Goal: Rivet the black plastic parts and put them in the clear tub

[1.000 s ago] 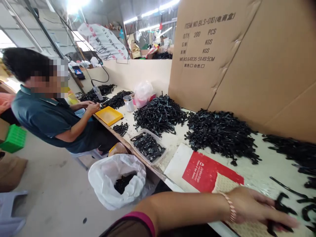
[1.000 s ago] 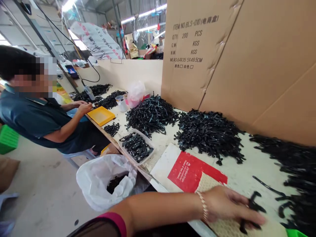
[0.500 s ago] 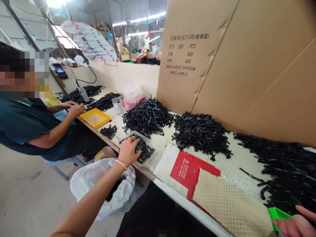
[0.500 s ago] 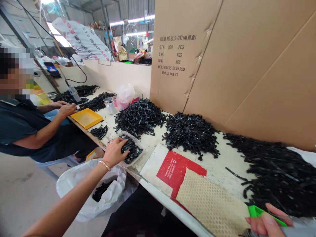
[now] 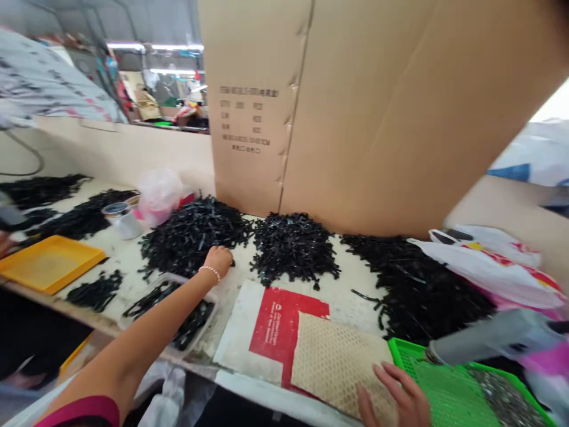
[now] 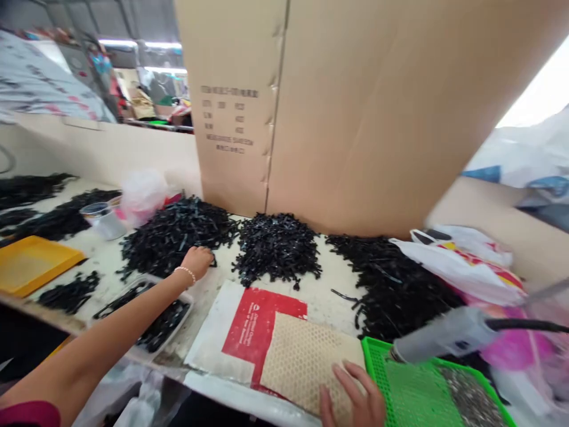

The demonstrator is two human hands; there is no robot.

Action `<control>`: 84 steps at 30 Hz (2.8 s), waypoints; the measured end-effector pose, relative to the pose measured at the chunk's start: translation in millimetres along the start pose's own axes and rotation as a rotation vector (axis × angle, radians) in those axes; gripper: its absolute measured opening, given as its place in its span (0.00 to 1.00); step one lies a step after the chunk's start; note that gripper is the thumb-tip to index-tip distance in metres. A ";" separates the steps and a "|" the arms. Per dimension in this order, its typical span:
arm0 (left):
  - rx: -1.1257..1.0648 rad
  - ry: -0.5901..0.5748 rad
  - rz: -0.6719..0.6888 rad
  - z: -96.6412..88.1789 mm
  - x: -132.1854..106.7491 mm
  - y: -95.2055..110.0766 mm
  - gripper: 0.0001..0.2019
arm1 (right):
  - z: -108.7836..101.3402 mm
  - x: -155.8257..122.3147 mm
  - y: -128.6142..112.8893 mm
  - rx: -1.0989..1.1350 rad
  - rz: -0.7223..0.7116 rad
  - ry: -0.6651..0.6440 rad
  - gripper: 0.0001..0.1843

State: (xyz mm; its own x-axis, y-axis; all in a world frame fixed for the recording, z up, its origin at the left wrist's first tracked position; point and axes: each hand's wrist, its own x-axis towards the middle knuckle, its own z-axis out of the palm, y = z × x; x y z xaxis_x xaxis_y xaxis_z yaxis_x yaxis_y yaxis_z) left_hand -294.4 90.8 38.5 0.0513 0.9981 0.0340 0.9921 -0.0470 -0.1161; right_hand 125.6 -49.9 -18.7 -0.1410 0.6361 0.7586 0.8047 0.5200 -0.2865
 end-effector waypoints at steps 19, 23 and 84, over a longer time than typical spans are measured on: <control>-0.439 0.348 -0.008 -5.8 10.4 -38.8 0.12 | 71.5 142.7 95.7 -0.424 0.207 -0.645 0.13; -0.792 0.643 0.115 -38.2 -31.0 7.6 0.09 | 59.2 142.9 40.4 0.389 0.659 -0.371 0.13; -2.080 -0.286 -0.356 -41.2 -169.0 188.3 0.13 | 7.0 32.2 -91.5 0.587 0.344 -0.462 0.10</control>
State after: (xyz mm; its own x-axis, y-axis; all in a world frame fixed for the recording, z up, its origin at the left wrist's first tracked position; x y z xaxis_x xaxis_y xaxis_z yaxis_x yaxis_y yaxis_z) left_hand -111.5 -88.4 51.8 0.0650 0.9394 -0.3365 -0.3906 0.3342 0.8577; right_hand 43.3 -73.0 27.8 -0.2677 0.9183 0.2915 0.4313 0.3848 -0.8161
